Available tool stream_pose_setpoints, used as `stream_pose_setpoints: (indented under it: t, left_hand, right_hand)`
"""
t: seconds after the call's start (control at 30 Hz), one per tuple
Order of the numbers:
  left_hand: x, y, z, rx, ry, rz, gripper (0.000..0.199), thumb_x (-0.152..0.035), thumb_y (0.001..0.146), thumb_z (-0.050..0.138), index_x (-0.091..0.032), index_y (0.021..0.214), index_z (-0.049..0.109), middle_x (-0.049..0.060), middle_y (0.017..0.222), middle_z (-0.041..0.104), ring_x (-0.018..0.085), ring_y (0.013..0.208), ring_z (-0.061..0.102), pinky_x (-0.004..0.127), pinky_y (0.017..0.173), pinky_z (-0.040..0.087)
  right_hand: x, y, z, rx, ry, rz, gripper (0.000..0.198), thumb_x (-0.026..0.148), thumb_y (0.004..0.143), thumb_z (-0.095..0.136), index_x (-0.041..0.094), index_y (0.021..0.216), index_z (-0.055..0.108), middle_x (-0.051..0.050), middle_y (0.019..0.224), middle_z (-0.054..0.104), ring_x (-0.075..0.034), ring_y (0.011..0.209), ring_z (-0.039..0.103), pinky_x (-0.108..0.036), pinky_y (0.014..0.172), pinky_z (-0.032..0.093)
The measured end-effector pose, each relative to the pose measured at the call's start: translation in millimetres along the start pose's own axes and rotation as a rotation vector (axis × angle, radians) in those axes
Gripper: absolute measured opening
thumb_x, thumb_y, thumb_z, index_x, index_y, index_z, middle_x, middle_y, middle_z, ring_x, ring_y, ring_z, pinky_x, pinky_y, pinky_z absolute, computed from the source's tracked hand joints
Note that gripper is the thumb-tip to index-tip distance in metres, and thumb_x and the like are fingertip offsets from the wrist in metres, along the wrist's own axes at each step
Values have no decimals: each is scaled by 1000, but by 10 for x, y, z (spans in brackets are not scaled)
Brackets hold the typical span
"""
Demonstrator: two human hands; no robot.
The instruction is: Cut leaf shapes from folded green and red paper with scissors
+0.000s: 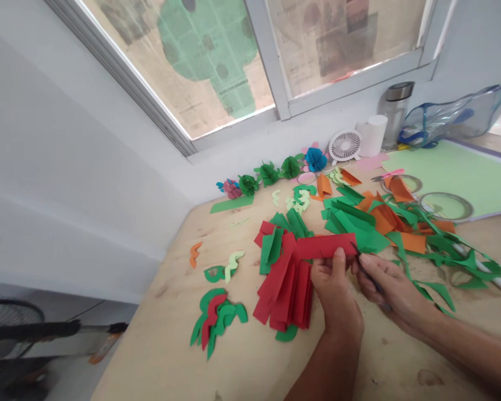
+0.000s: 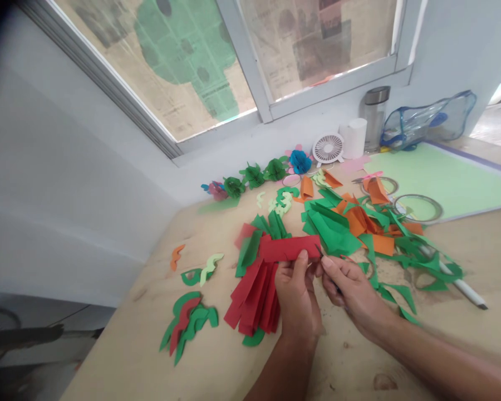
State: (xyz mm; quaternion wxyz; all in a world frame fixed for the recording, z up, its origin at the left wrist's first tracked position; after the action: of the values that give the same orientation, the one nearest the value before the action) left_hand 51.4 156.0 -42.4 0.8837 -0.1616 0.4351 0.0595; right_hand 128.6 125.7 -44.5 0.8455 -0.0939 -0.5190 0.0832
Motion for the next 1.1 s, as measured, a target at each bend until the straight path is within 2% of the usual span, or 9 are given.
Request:
stream_pose_setpoints:
  t: [0.33,0.5,0.57,0.7,0.83,1.0,1.1]
  left_hand:
    - [-15,17,1,-6,0,-12,35,-42,60,76,-13,76,65,4,64,65,13,54,58,25,56,46]
    - [-58,-7,20,72,43,-11,33,-43,66,73,-12,63,62,0,55,58,10,49,51,24,53,43]
    - [-86,-20,23,112,63,-7,31,-40,68,72,-13,60,61,-1,54,56,10,49,50,23,53,42]
    - [-131,-22,16,101,92,-8,23,-31,64,75,-13,61,61,0,57,58,11,54,54,23,57,44]
    - [-173,-18,18,122,123,-31,20,-29,66,72,-12,64,62,1,59,58,12,56,55,24,59,46]
    - [-218,-24,33,120,169,-48,20,-27,64,70,-12,60,58,0,54,55,10,49,50,22,52,42]
    - [-203,-12,25,130,165,-63,20,-28,63,71,-12,63,60,2,58,59,11,52,53,24,54,44]
  right_hand:
    - [-32,30,-4,-13,9,15,41,53,79,64,17,62,57,7,46,39,-5,42,23,-21,40,13]
    - [-66,36,-22,-18,11,10,41,54,77,66,16,65,60,7,45,38,-5,41,22,-21,39,12]
    - [-71,38,-23,-14,15,6,40,53,79,65,16,64,59,7,45,38,-5,41,22,-21,39,13]
    - [-61,31,-26,-11,26,9,41,51,80,65,18,59,55,6,46,38,-6,42,23,-22,40,13]
    - [-52,14,-29,-11,20,17,40,52,80,64,18,60,57,6,47,39,-6,43,23,-22,40,13]
    - [-49,23,-20,0,16,6,42,52,80,64,17,58,54,6,48,38,-6,43,23,-22,40,13]
    - [-49,35,-20,-3,27,11,41,52,79,65,17,60,55,6,48,39,-6,43,23,-22,40,13]
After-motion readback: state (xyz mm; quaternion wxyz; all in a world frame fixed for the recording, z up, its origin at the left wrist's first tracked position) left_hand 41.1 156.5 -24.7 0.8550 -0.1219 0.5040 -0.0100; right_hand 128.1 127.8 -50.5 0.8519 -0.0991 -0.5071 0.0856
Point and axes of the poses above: each hand's wrist, its own y-axis towards the middle knuckle, its own z-axis out of the palm, x = y × z, the point moved 1 cm from there along y, towards the middle knuckle
